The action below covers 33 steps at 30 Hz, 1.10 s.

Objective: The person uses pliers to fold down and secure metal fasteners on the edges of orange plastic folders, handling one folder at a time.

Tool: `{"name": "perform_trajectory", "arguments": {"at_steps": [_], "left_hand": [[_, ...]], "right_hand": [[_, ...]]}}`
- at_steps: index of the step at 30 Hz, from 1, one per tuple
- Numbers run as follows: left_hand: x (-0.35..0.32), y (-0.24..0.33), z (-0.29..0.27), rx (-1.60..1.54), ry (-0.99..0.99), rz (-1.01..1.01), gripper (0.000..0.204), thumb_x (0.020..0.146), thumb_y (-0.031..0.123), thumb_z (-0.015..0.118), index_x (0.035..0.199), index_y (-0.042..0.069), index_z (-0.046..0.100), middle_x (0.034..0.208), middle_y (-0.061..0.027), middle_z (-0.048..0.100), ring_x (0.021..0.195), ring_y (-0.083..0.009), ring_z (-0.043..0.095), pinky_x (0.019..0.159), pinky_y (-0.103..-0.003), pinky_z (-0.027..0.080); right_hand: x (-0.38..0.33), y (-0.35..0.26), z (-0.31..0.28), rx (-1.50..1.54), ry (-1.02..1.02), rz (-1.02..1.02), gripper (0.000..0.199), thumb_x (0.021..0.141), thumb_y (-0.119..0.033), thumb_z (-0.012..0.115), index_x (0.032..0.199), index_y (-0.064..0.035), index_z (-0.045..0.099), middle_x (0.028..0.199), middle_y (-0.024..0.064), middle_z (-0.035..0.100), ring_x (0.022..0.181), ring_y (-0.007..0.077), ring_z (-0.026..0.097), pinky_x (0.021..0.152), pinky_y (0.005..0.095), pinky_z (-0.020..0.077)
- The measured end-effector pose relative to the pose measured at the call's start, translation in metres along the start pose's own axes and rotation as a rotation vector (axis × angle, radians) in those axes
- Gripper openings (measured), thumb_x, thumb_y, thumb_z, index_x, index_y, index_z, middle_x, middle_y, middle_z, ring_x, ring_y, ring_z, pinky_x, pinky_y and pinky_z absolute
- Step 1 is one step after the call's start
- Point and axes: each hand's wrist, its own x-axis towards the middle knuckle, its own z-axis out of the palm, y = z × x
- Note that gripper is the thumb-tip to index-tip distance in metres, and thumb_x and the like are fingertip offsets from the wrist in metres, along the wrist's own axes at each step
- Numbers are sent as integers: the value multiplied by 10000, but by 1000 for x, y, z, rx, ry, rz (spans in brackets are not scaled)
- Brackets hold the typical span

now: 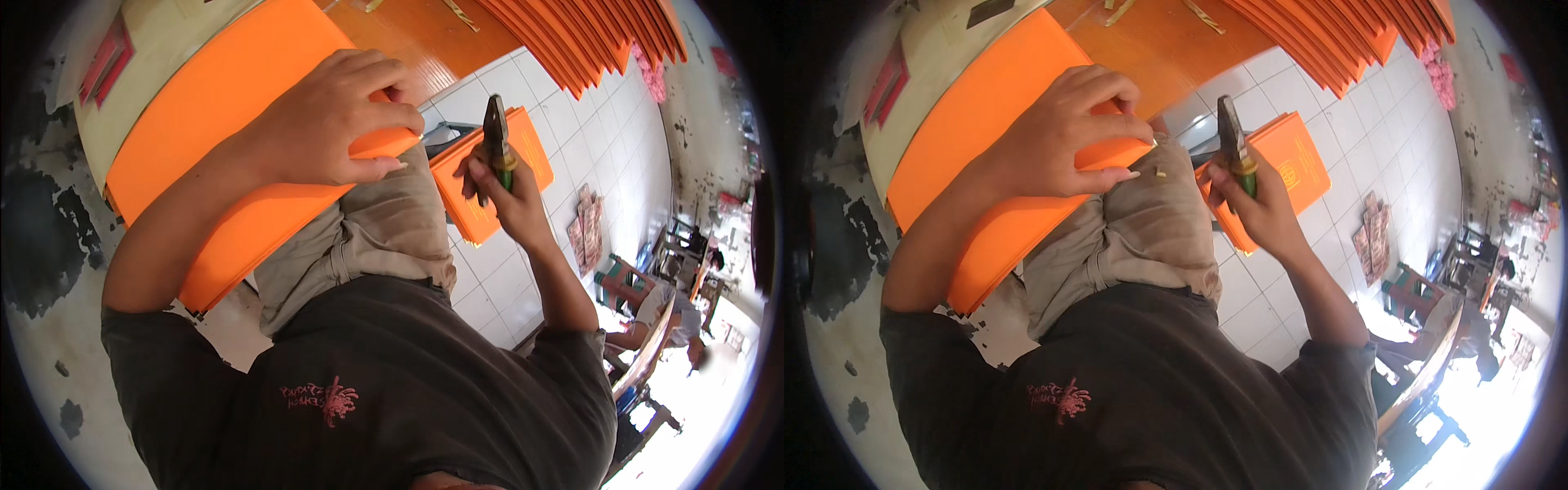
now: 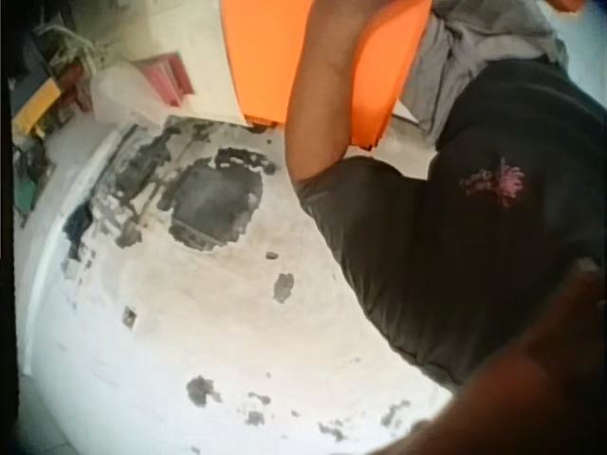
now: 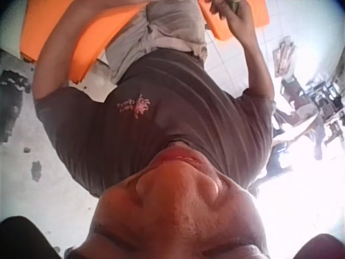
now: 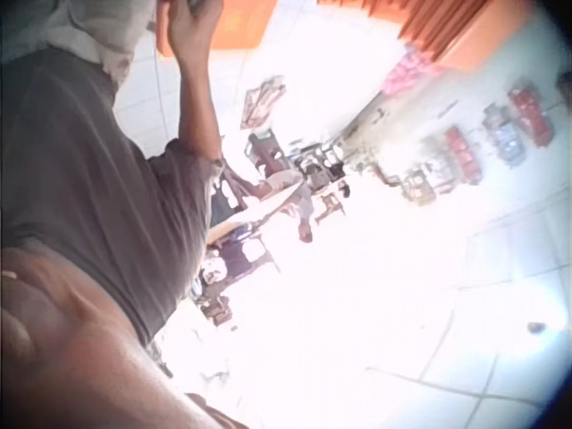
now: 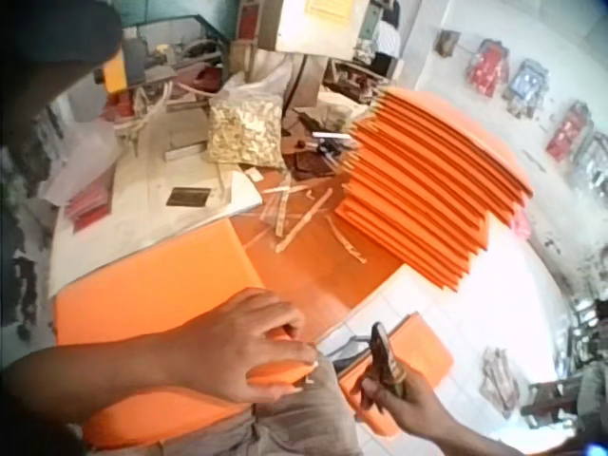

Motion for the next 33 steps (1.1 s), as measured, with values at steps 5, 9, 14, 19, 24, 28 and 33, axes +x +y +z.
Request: {"name": "perform_trajectory", "arguments": {"at_steps": [5,9,14,19,24,28,33], "left_hand": [[2,-2,-1,-4,-11,4,419,817,265,929,1208,181,806,1196,-58,600,1148,-286,609,1062,-464,484],[6,-1,-1,-24,-31,-3,420,824,275,933,1214,183,807,1194,-54,600,1146,-286,610,1051,-458,488],[5,0,-1,-6,-8,28,439,813,264,944,1225,192,812,1200,-52,606,1142,-280,618,1046,-450,490],[5,2,-1,5,-1,14,431,817,275,944,1219,193,811,1199,-52,603,1137,-277,619,1038,-446,493],[5,2,-2,18,-17,8,409,835,296,943,1208,193,810,1193,-49,598,1136,-272,620,1030,-442,496],[5,5,-3,36,-14,6,380,862,314,936,1200,195,809,1192,-47,597,1134,-272,618,1032,-444,495],[6,3,-1,6,-11,9,369,876,336,927,1192,192,802,1190,-49,593,1153,-277,612,1042,-445,494]], "right_hand": [[21,76,31,70,206,67,182,1129,-133,686,1220,10,622,1106,99,793,887,129,715,739,305,581],[48,133,61,-170,256,-116,314,1004,-132,803,1230,-1,629,1118,185,779,906,333,740,795,409,586],[61,152,86,-483,225,-248,424,925,-214,888,1227,-21,660,1059,226,717,1037,448,722,898,523,573],[61,153,84,-472,254,-231,453,970,-228,870,1314,-23,660,1099,229,782,1028,443,767,879,506,600],[62,155,70,-503,170,-147,450,939,-227,881,1280,-42,652,1022,222,788,946,464,774,823,531,608],[66,158,64,-457,170,-178,429,937,-210,875,1258,-38,646,1008,206,793,936,427,788,826,513,614],[56,152,57,1,291,-127,287,977,-122,833,1152,-22,629,973,143,811,908,276,811,815,435,633]]}}
